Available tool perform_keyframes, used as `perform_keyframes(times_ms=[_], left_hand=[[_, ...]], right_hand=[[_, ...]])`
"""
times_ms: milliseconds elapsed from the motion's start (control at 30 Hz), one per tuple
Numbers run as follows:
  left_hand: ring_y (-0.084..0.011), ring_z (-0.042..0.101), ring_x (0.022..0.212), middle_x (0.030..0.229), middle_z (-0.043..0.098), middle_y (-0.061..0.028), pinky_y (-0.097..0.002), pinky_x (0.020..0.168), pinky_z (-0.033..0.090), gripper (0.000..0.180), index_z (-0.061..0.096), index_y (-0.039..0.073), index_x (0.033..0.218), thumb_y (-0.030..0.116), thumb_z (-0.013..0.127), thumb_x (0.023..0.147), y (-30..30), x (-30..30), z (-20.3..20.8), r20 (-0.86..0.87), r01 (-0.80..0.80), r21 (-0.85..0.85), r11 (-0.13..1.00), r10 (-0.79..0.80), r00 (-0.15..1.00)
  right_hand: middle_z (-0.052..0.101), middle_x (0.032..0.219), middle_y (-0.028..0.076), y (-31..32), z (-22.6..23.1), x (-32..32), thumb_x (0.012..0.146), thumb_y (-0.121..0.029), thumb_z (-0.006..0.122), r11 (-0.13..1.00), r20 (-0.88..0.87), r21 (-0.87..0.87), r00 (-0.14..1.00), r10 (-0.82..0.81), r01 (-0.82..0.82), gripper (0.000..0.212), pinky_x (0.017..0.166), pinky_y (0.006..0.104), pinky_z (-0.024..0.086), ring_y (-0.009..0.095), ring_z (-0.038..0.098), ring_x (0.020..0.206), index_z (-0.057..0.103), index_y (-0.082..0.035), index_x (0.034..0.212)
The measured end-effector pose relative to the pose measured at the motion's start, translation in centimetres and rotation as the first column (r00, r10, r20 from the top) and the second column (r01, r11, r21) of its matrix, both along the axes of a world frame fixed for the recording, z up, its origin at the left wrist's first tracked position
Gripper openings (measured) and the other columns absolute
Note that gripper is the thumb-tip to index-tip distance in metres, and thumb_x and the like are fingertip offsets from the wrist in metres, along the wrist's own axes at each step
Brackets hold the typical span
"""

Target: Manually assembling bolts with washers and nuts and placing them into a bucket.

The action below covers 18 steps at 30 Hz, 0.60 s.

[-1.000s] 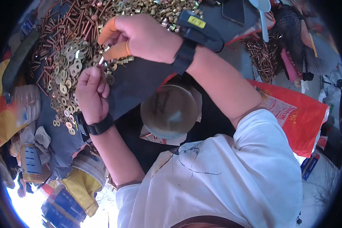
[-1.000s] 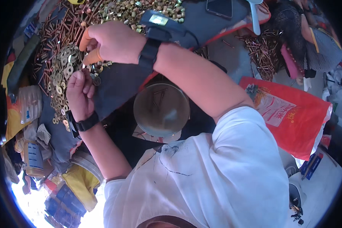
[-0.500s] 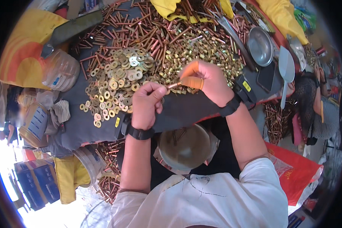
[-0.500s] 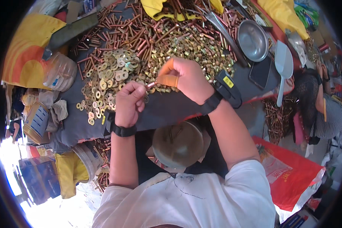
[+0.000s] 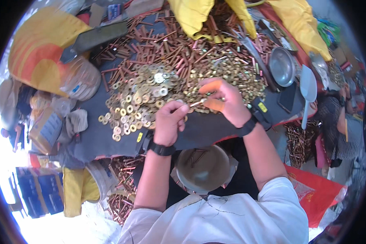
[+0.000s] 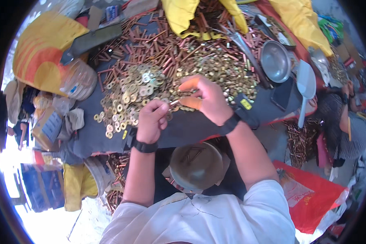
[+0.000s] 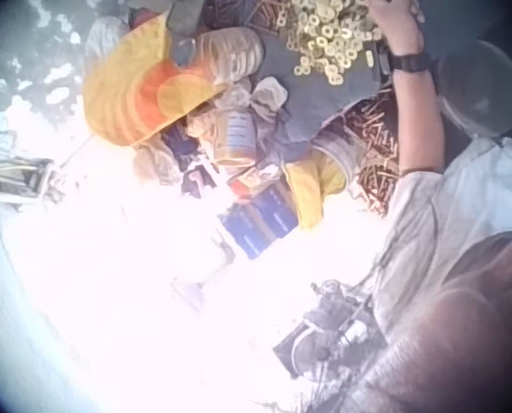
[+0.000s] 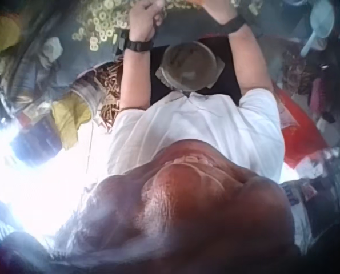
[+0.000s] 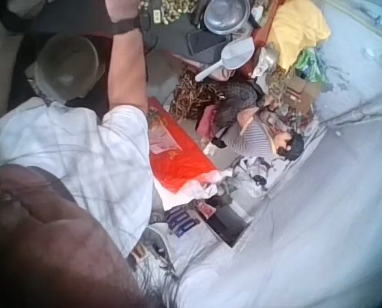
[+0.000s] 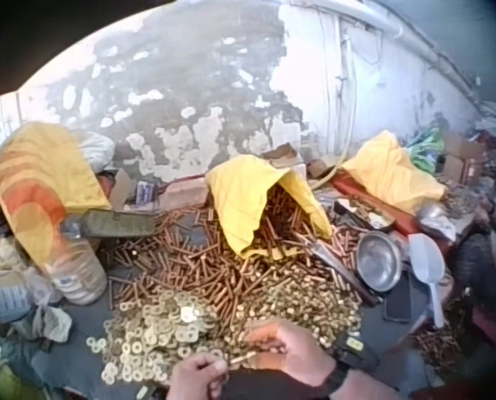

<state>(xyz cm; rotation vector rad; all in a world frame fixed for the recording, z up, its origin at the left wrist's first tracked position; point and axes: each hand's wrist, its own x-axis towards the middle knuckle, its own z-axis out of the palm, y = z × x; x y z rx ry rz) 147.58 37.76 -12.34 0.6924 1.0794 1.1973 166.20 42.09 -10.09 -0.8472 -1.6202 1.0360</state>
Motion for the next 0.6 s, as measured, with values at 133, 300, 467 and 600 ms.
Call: perform_keyframes(times_ms=[133,300,467,600], left_hand=[[-0.0033,0.043,0.046,0.062,0.049,0.0031,-0.0172,0.039,0.035,0.01,0.059,0.003,0.082,0.011,0.065,0.082,0.0,-0.1,0.1,0.001,0.018,0.016,1.0,-0.018,1.0],[-0.0026,0.041,0.048,0.066,0.05,0.003,-0.016,0.041,0.034,0.01,0.058,0.004,0.084,0.012,0.064,0.084,0.2,0.0,0.3,-0.065,0.045,0.011,0.999,-0.045,0.997],[-0.0022,0.042,0.049,0.065,0.05,0.0028,-0.0164,0.04,0.035,0.011,0.058,0.003,0.084,0.012,0.064,0.083,-0.1,-0.5,-0.2,0.021,0.079,0.042,0.996,-0.079,0.997],[-0.0024,0.042,0.048,0.065,0.05,0.0023,-0.0165,0.04,0.036,0.011,0.058,0.003,0.084,0.012,0.064,0.084,-0.2,-0.6,-0.4,0.03,0.082,0.04,0.996,-0.083,0.996]], right_hand=[[0.058,0.11,0.01,0.0,1.3,0.8,0.074,-0.005,0.07,0.962,0.198,-0.258,0.969,0.148,-0.095,0.019,0.075,0.0279,0.047,0.015,0.058,0.09,0.061,-0.004,0.09],[0.061,0.102,0.008,0.2,0.3,1.4,0.076,-0.006,0.068,0.979,0.19,-0.2,0.978,0.082,-0.044,0.016,0.074,0.0252,0.046,0.013,0.058,0.086,0.062,-0.003,0.09],[0.061,0.097,0.004,0.1,-0.3,0.6,0.081,-0.009,0.066,0.989,0.111,-0.051,0.983,0.147,-0.142,0.012,0.065,0.0212,0.044,0.008,0.056,0.077,0.063,-0.004,0.09],[0.06,0.106,0.008,-0.7,1.2,-0.7,0.077,-0.003,0.067,0.99,0.045,-0.123,0.996,0.075,-0.069,0.018,0.08,0.0253,0.047,0.014,0.059,0.093,0.063,-0.004,0.094]])
